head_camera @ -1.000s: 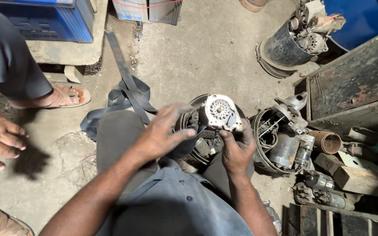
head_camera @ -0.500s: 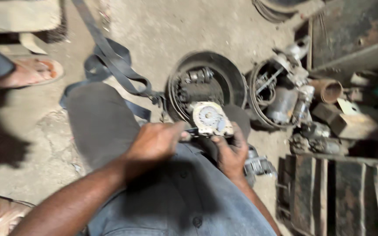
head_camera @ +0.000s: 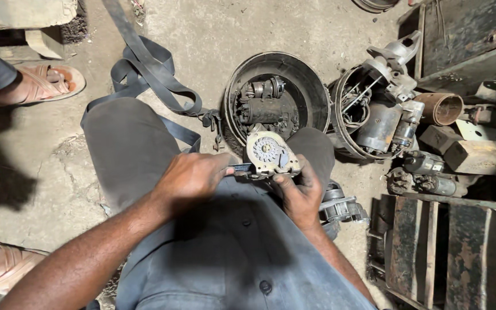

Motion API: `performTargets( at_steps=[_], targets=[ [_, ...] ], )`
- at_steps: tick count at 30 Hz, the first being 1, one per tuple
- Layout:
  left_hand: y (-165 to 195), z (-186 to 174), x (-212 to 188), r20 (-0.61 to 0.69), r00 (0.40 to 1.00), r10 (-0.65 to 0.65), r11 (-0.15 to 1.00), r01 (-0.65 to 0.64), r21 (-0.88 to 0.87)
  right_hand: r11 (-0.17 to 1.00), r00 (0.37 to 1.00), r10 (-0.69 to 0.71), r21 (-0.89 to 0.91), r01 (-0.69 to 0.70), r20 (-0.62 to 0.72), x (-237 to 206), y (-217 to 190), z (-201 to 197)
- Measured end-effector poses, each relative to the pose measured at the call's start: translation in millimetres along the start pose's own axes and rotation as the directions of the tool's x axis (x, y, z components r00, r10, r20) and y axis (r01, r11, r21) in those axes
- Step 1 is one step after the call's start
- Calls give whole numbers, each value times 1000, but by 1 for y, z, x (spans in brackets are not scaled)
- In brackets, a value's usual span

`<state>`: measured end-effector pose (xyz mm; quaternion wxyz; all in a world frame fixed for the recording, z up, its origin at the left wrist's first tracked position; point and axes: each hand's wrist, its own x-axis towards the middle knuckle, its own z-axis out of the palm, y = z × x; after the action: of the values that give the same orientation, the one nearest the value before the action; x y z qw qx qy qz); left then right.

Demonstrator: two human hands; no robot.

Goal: The person sits on the floor and disassembles a small mechanical part, likely an alternator, using a screwdriver and pliers. They remove components, inspect the interior, and place parts into a bucket.

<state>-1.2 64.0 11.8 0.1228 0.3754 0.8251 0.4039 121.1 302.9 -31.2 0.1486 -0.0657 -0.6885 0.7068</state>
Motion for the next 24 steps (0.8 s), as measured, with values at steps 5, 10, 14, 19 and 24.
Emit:
performTargets(
  at_steps=[5,10,14,19,24],
  targets=[
    [4,5,3,7,999,-45,999,45,-4,1000,999,-18,14,19,-32,1,-1,0],
    [23,15,13,20,999,-42,990,44,-133,1000,1000,-20,16,20,10,3,-2,1],
    [22,8,9,93,986,-141,972,155,-174,996,998,-30,-84,25,-57,1,-1,-3],
    [-4,-11,-13,86,996,-39,994,30,100,997,997,50,-60,-53,-58,-8,6,-2],
    [-6,-9,-6,16,999,-39,997,38,61,994,996,75,86,-71,-44,5,15,-4]
  ],
)
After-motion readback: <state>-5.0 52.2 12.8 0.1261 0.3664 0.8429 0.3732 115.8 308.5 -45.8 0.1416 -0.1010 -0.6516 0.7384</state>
